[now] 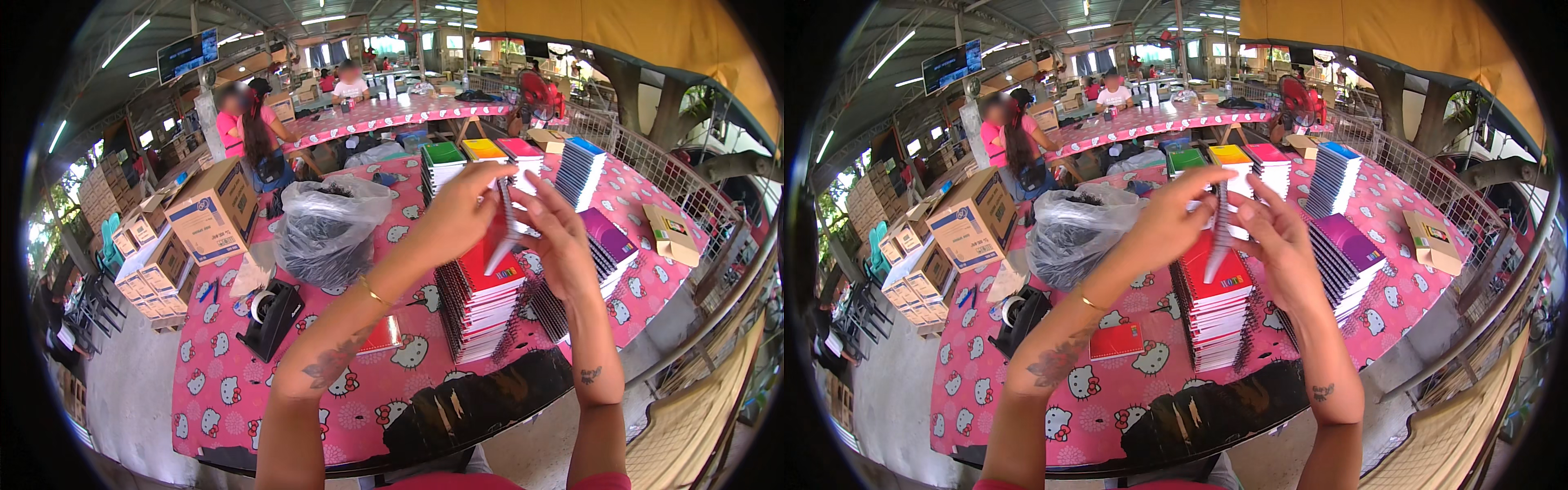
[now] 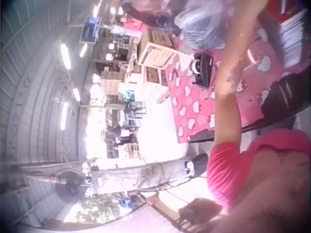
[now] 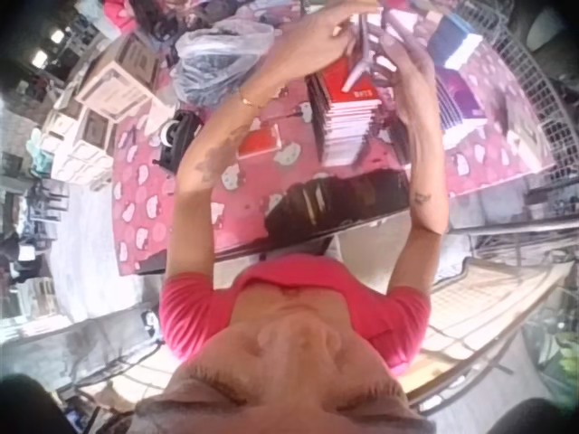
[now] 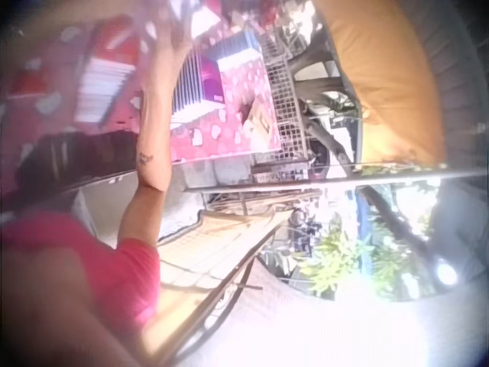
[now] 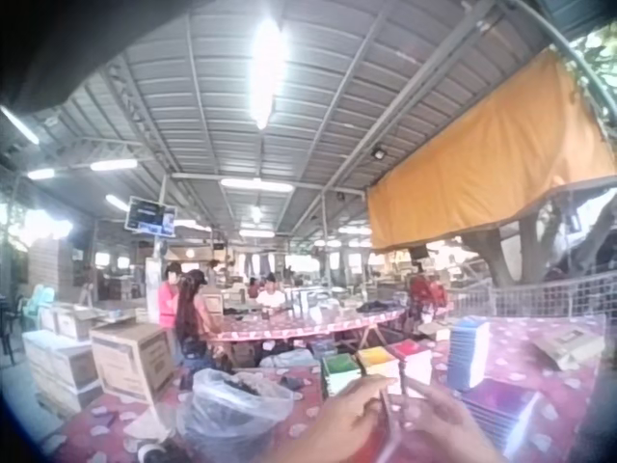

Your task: The person collates red and purple notebooks into stacks on a table and secures them with a piece of tape from a dispenser.

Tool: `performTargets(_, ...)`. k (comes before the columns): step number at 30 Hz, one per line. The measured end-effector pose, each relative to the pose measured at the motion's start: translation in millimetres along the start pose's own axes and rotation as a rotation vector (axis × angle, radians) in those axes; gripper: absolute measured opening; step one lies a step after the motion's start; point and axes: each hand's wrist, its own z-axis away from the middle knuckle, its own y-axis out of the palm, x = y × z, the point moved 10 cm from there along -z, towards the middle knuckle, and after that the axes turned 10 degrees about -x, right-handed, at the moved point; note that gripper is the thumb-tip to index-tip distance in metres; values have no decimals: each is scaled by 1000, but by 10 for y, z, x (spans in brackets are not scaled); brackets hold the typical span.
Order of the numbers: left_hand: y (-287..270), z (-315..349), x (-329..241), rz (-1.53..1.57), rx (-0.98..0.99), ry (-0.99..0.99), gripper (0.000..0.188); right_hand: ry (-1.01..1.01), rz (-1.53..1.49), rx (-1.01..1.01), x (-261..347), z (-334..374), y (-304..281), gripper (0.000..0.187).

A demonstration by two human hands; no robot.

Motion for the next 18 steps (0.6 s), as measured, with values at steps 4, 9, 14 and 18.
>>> performTargets(4,221,125,-294,-229,-99,134,63,21,-33,-79,-127,42,-84,33)
performTargets(9,245,93,-268,170,103,-142,70,41,-77,-70,-167,0,-134,37)
performTargets(14,413,249,-426,502,141,-328,71,78,-104,-85,-288,31,-163,40)
performTargets(18,-46,80,-529,-598,-224,217,48,98,-98,-93,-340,28,-239,43)
